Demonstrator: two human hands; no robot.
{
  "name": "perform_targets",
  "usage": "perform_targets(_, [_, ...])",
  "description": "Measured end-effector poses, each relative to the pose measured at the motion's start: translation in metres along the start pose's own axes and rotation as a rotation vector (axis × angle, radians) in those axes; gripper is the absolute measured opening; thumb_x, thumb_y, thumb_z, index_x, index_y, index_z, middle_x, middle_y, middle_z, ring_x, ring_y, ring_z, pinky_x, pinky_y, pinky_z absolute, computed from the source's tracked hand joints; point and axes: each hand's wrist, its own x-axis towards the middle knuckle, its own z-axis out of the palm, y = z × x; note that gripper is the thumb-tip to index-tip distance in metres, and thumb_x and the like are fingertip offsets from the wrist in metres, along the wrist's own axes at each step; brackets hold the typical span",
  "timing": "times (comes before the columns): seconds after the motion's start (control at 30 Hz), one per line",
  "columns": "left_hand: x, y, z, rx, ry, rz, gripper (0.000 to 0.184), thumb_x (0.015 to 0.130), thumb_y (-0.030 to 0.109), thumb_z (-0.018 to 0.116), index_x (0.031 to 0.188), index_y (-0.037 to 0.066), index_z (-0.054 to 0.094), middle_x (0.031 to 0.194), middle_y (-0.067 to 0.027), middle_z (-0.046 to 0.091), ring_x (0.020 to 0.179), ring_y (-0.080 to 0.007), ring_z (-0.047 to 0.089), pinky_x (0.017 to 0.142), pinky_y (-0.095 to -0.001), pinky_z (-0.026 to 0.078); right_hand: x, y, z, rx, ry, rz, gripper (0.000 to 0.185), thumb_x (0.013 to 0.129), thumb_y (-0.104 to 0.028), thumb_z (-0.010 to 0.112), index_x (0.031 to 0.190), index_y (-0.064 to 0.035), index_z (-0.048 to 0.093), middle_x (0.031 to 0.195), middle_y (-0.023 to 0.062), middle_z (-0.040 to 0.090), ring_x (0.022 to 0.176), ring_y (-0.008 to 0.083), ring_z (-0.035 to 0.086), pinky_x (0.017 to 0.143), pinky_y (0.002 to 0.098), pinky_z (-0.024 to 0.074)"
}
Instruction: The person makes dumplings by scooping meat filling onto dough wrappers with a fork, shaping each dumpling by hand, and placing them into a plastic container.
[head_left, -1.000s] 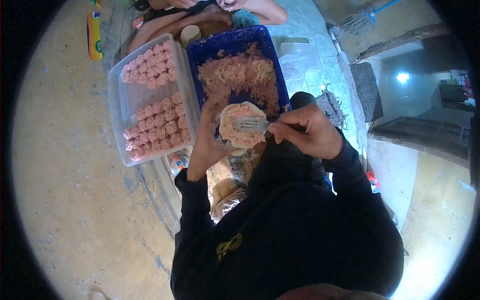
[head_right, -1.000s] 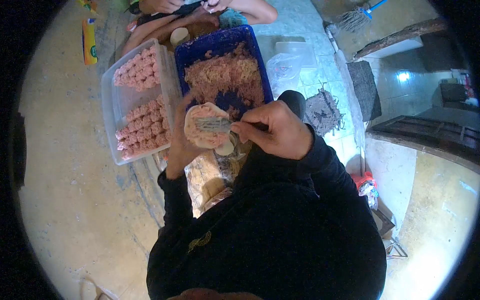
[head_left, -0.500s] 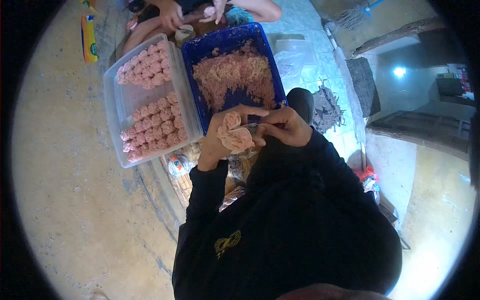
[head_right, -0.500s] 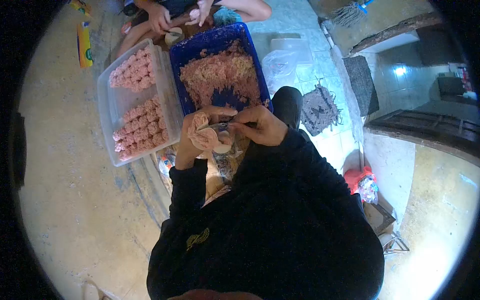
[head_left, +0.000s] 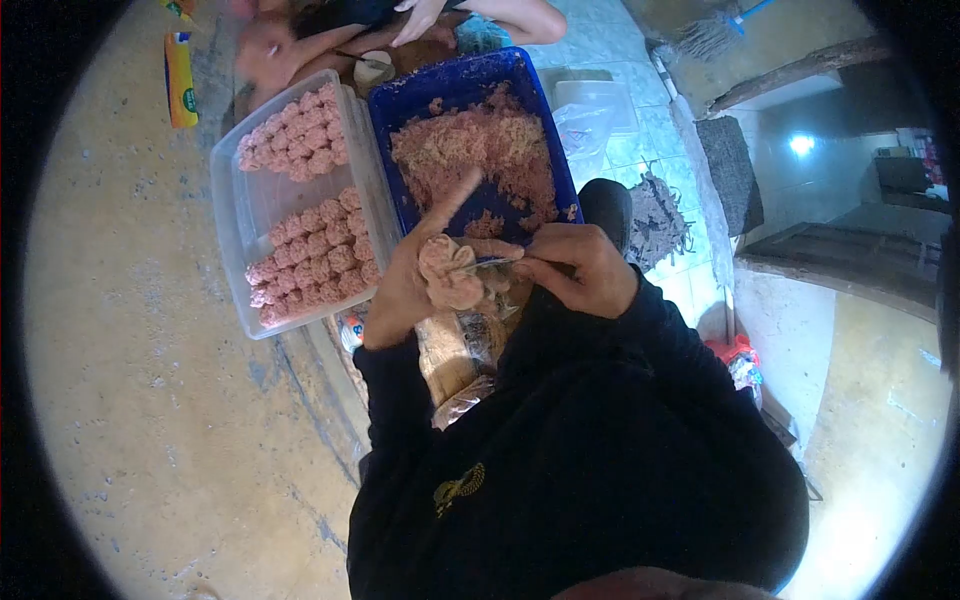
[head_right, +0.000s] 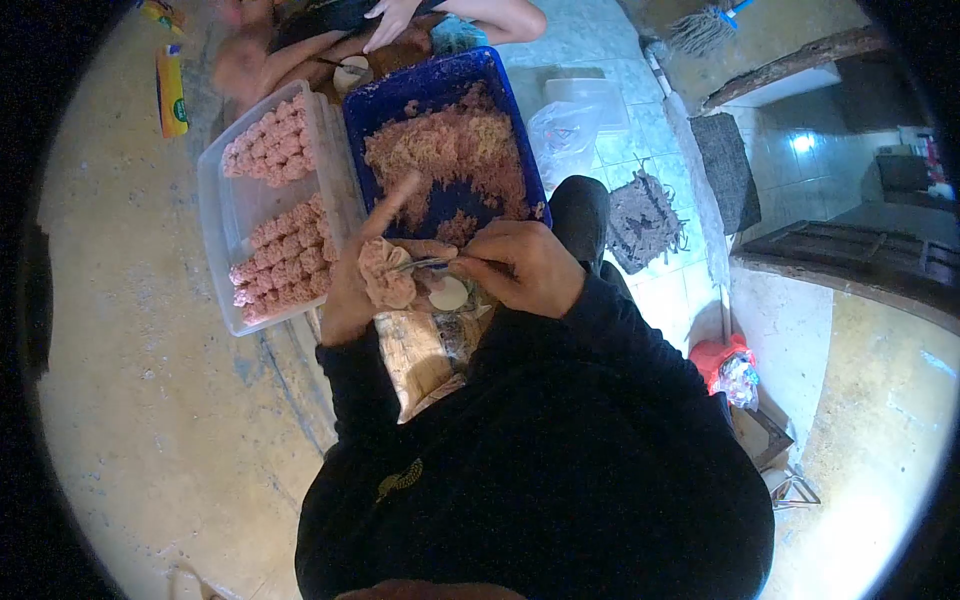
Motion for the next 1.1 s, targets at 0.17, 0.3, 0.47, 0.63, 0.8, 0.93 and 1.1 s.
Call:
perform_targets(0.17, [0.016, -0.048, -0.03, 0.086, 0.13, 0.081, 0.054, 0.074, 0.013, 0.086, 0.12, -0.003, 0.063, 0.108, -0.016, 0.07, 0.091, -0.0199, 0.07, 0.079, -0.0323, 0.061, 0.005, 0.008, 0.007, -0.256, 0.021, 0.109, 0.012, 0.093, -0.004, 0.066, 0.085, 0.0058, 0.065, 0.074, 0.0172, 0.061, 0.068, 0.0303, 0.062, 0.062, 0.0401, 0.0456])
perform_targets(0.3, [0.016, -0.059, -0.031, -0.125, 0.245, 0.268, 0.046, 0.072, 0.006, 0.089, 0.108, -0.001, 0.062, 0.107, -0.0173, 0.071, 0.096, -0.0202, 0.07, 0.082, -0.0307, 0.06, -0.003, 0.007, 0.013, 0.002, 0.139, 0.125, 0.016, 0.093, -0.009, 0.068, 0.086, 0.0049, 0.066, 0.078, 0.0209, 0.064, 0.07, 0.0324, 0.066, 0.06, 0.0428, 0.0485])
perform_targets(0.47, [0.016, -0.023, 0.019, 0.233, 0.294, 0.434, 0.053, 0.069, 0.005, 0.091, 0.113, 0.0, 0.061, 0.107, -0.0179, 0.07, 0.095, -0.0182, 0.069, 0.078, -0.0288, 0.057, 0.001, -0.006, 0.016, 0.009, 0.156, 0.116, 0.016, 0.093, -0.009, 0.068, 0.088, 0.006, 0.067, 0.079, 0.0226, 0.064, 0.068, 0.0327, 0.064, 0.059, 0.0422, 0.0483])
perform_targets(0.63, [0.018, -0.006, -0.03, 0.024, -0.133, -0.008, 0.066, 0.076, 0.003, 0.085, 0.134, -0.003, 0.056, 0.113, -0.0195, 0.069, 0.097, -0.0182, 0.069, 0.078, -0.0293, 0.058, -0.003, -0.002, 0.012, -0.09, -0.067, 0.115, 0.02, 0.094, -0.009, 0.066, 0.08, 0.0047, 0.063, 0.073, 0.0208, 0.062, 0.063, 0.0328, 0.062, 0.059, 0.0432, 0.0477])
perform_targets(0.8, [0.021, -0.063, -0.041, 0.113, 0.179, 0.187, 0.027, 0.089, 0.013, 0.076, 0.107, -0.002, 0.063, 0.099, -0.0133, 0.069, 0.077, -0.0157, 0.068, 0.068, -0.0278, 0.055, -0.005, -0.013, 0.007, -0.121, 0.221, 0.157, 0.019, 0.094, -0.008, 0.065, 0.082, 0.0055, 0.063, 0.072, 0.0205, 0.061, 0.064, 0.0348, 0.062, 0.059, 0.0419, 0.0478])
perform_targets(0.93, [0.024, -0.042, 0.01, 0.418, 0.344, 0.531, 0.038, 0.071, -0.005, 0.087, 0.097, 0.002, 0.06, 0.09, -0.0076, 0.068, 0.079, -0.0127, 0.065, 0.067, -0.0267, 0.054, -0.005, -0.01, 0.017, -0.026, 0.132, 0.138, 0.011, 0.091, -0.004, 0.066, 0.087, 0.007, 0.065, 0.073, 0.0203, 0.06, 0.068, 0.0373, 0.063, 0.061, 0.0416, 0.0487])
perform_targets(1.1, [0.011, 0.0, 0.028, 0.211, 0.286, 0.406, 0.054, 0.067, -0.008, 0.088, 0.115, 0.001, 0.063, 0.093, -0.0089, 0.069, 0.088, -0.0115, 0.066, 0.073, -0.0248, 0.054, -0.004, -0.025, 0.005, -0.042, 0.23, 0.035, 0.011, 0.09, -0.005, 0.066, 0.087, 0.0052, 0.066, 0.073, 0.0196, 0.061, 0.069, 0.0359, 0.064, 0.062, 0.0416, 0.0494])
